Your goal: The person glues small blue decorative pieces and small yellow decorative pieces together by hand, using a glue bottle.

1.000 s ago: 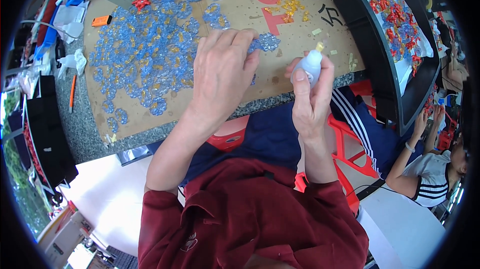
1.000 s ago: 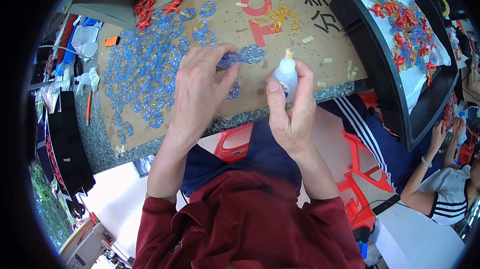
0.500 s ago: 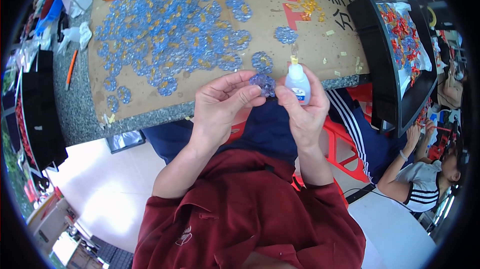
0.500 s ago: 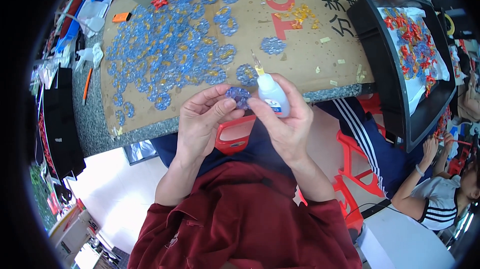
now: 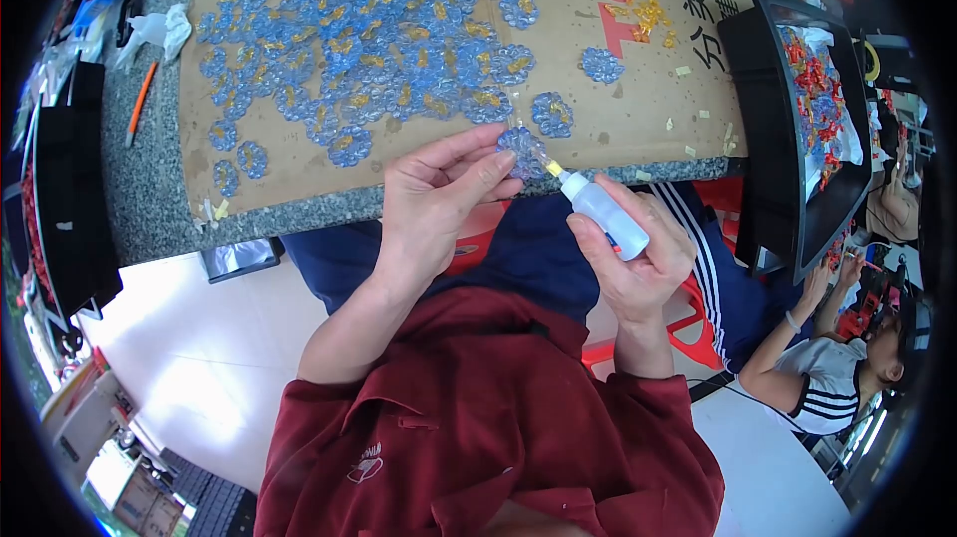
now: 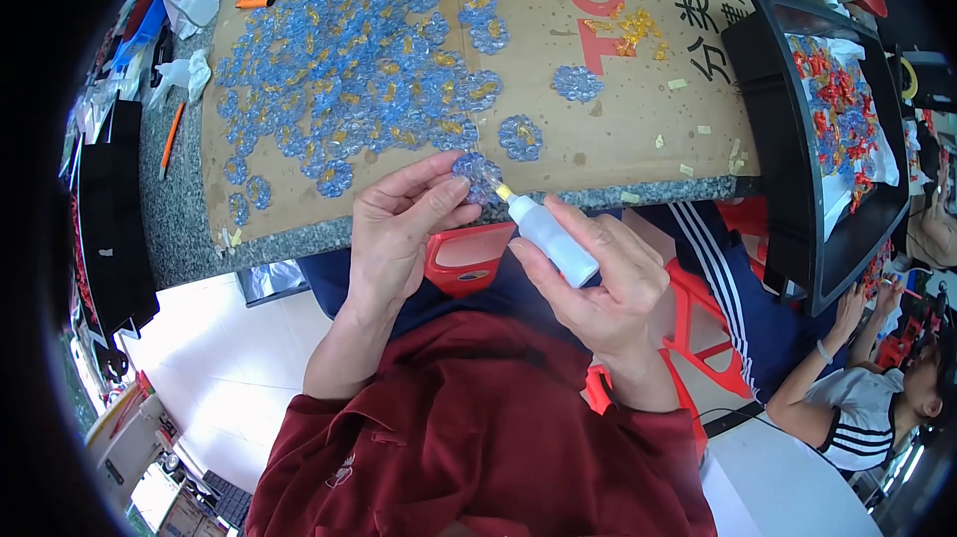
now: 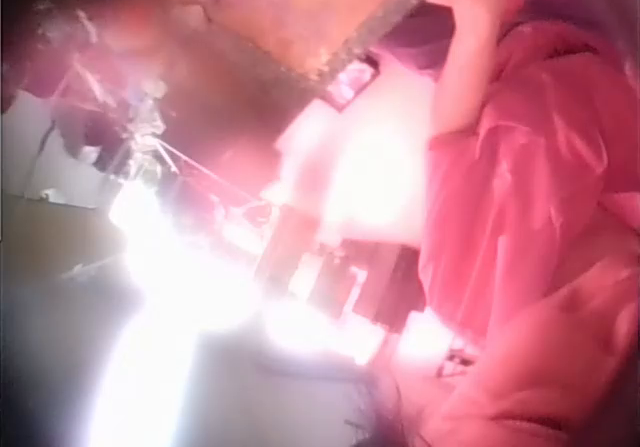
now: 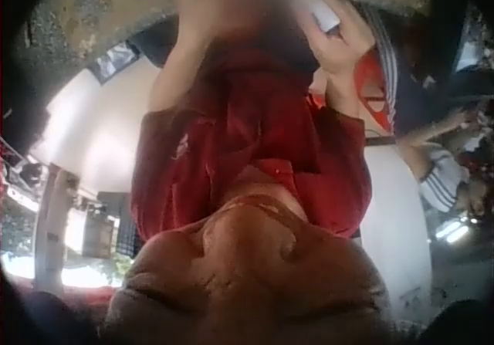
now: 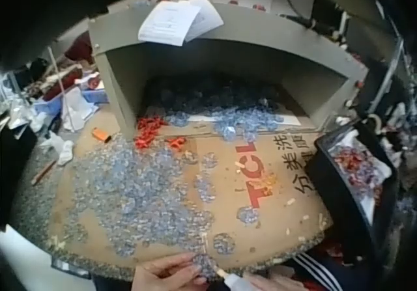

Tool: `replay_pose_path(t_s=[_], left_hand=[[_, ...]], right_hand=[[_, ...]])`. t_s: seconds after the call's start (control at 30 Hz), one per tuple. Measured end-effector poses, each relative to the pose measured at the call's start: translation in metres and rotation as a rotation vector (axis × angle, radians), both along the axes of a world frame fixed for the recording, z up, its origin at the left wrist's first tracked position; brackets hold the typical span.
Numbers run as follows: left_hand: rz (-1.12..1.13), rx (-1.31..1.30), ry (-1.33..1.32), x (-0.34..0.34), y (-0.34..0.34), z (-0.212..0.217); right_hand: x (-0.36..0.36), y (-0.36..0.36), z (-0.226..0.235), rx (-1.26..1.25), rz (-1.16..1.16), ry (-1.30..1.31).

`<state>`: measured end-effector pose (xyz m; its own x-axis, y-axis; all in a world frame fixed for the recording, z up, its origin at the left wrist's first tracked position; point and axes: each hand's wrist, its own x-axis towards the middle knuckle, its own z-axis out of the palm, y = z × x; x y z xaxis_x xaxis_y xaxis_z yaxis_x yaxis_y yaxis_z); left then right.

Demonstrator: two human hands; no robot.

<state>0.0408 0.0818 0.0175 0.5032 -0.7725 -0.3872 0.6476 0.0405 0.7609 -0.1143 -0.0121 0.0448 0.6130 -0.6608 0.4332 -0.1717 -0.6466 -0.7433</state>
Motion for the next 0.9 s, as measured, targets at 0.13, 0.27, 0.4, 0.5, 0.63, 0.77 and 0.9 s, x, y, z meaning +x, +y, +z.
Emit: replay_pose_path(t_s=[0.13, 0.27, 0.4, 0.5, 0.63, 0.77, 0.9], left_hand=[[0.000, -0.011, -0.025, -0.002, -0.001, 0.000], [0.008, 0.010, -0.034, -0.002, -0.002, 0.000], [0.013, 0.028, -0.036, -0.002, -0.002, 0.000], [0.003, 0.013, -0.044, -0.001, -0.001, 0.000], [-0.015, 0.022, -0.056, 0.000, -0.003, 0.000], [-0.026, 0.017, -0.066, -0.001, -0.003, 0.000], [-0.058, 0.052, -0.037, -0.006, -0.001, 0.009]], right_hand=[[0.001, 0.001, 0.001, 0.023, -0.025, 0.036], [0.000, 0.002, 0.002, 0.029, -0.014, 0.053], [0.001, 0.000, 0.001, 0.024, -0.021, 0.042], [0.003, -0.001, 0.002, 0.008, -0.024, 0.057], [-0.002, -0.004, 0.001, 0.110, -0.046, 0.032], [-0.002, -0.015, -0.006, 0.465, -0.152, -0.165], [0.016, -0.038, -0.019, 0.222, -0.173, -0.018]])
